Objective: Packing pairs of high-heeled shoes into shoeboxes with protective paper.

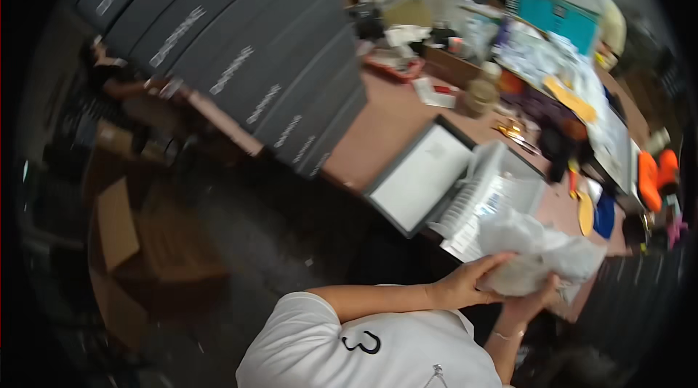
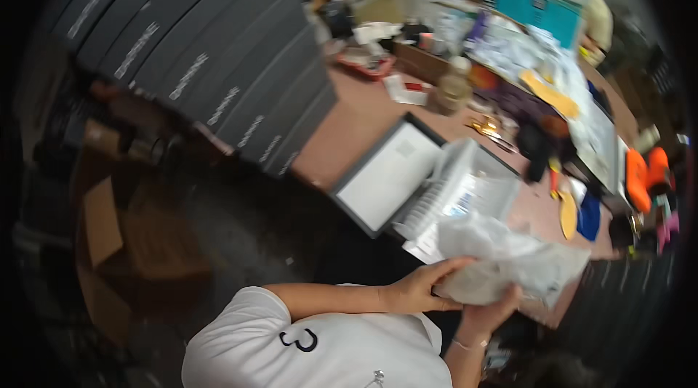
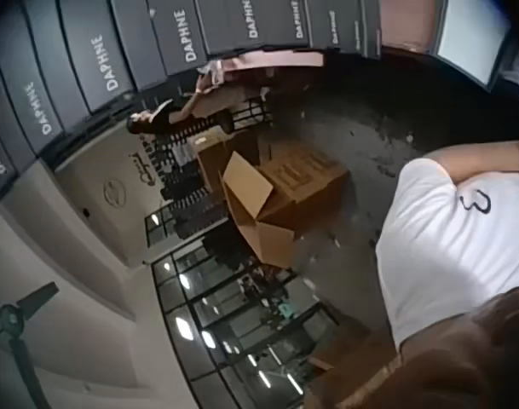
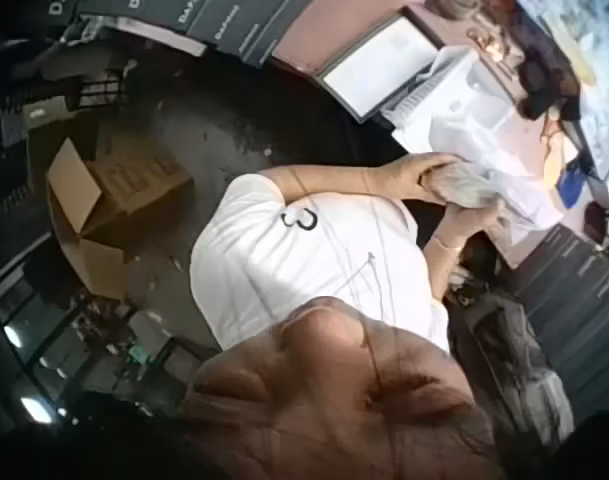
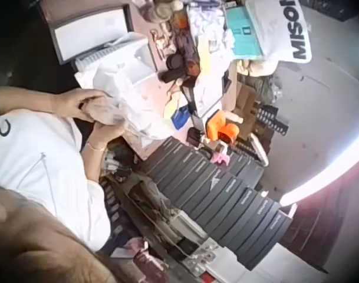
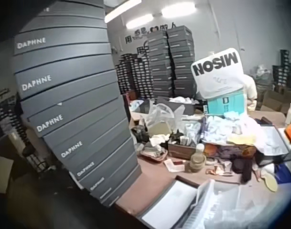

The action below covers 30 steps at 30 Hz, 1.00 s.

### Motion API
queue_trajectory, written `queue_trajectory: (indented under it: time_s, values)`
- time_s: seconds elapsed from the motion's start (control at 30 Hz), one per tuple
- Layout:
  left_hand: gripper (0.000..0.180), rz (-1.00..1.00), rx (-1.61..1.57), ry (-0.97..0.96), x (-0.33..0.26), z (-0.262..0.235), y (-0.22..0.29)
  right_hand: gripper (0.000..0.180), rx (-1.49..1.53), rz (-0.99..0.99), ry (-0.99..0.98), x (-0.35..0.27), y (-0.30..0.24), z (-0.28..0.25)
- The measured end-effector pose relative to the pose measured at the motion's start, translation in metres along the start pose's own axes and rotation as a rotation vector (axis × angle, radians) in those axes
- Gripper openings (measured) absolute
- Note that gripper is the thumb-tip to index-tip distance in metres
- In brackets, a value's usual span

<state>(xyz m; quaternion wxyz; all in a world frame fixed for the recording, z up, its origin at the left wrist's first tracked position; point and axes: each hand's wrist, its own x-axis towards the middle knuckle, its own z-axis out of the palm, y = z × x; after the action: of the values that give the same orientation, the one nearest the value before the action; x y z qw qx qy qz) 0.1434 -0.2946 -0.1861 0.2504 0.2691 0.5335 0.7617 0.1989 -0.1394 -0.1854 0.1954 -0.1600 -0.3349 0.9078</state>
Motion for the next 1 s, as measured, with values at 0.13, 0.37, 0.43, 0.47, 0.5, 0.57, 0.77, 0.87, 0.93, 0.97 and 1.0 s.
queue_trajectory:
  time_s: [0.13,0.37,0.43,0.47,0.5,0.57,0.77,0.87,0.93,0.97,1.0]
  values:
    - [0.044,-0.415,0.006,0.36,-0.058,-0.07,-0.047,0.053,-0.441,-0.179,0.052,0.049,-0.009,-0.024]
    - [0.044,-0.719,-0.396,0.544,-0.021,-0.102,-0.085,0.045,-1.757,0.11,-0.383,0.109,0.091,-0.026]
    - [0.032,-0.701,-0.478,0.54,-0.008,-0.105,-0.109,0.041,-1.874,-0.198,-0.5,0.106,0.113,-0.044]
    - [0.027,-0.656,-0.512,0.554,-0.007,-0.104,-0.111,0.04,-1.848,-0.11,-0.455,0.106,0.11,-0.037]
    - [0.024,-0.483,-0.496,0.675,-0.009,-0.093,-0.115,0.039,-1.82,-0.023,-0.407,0.104,0.101,-0.029]
    - [0.025,-0.16,-0.257,0.744,-0.007,-0.077,-0.093,0.038,-1.804,0.095,-0.296,0.113,0.088,-0.032]
    - [0.015,0.392,0.633,0.321,-0.002,-0.069,-0.045,0.033,-1.635,0.084,-0.4,0.095,0.09,-0.014]
    - [0.024,0.436,0.751,0.031,0.0,-0.074,-0.043,0.03,-1.786,0.093,-0.489,0.085,0.099,-0.014]
    - [0.039,0.261,0.544,0.224,-0.021,-0.087,-0.041,0.029,-1.894,0.143,-0.595,0.086,0.114,-0.019]
    - [0.051,0.248,0.358,0.32,-0.028,-0.096,-0.05,0.029,-1.937,0.177,-0.621,0.087,0.121,-0.022]
    - [0.052,0.138,0.452,0.258,-0.031,-0.107,-0.045,0.03,-1.96,0.214,-0.625,0.089,0.126,-0.027]
